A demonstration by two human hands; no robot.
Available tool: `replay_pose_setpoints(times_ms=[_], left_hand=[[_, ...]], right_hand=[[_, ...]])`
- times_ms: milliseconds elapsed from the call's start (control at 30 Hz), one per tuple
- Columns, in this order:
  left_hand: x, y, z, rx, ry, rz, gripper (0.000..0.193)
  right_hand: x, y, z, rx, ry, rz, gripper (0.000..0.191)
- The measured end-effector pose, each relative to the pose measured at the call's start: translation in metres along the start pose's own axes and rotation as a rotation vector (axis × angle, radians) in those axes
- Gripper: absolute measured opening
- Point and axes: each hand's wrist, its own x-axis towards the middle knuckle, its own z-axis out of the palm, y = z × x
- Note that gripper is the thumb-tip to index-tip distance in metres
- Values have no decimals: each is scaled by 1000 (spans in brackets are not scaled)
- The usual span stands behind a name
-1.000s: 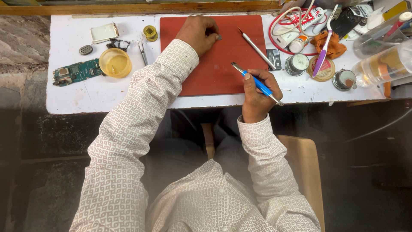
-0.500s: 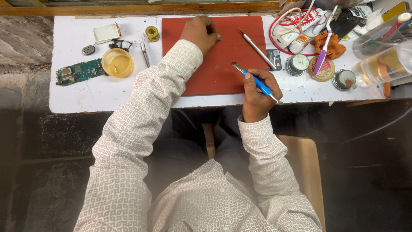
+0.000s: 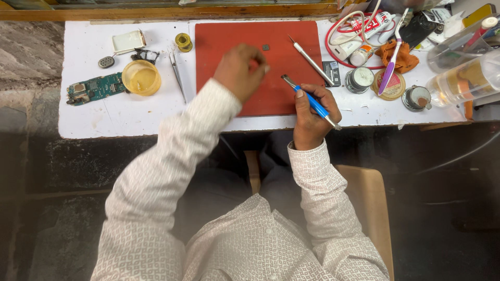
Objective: The person sits at a repair bench and uses a blue-handled scraping tool to clean a small component and a green phone motherboard on a red mat. They then scrub the board with a toothbrush and finish by directing hot air from a heat gun over the board.
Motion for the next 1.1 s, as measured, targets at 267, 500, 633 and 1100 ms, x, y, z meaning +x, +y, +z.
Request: replay_pose_setpoints(times_ms=[267,500,633,1100], left_hand=[[-132,54,-83,-212,-16,88,12],[-180,23,-127,-65,370,-71,17],[-194,-17,-139,282,616,-175,36],[-212,-71,-202,545,202,-327,51]], right_hand=[[-2,-11,5,301,-42,36,21],[-2,-14,12,352,-50,32,20],[-11,-12,-10,387,-49,19,20],[-23,-12,-59,390,-44,47,26]])
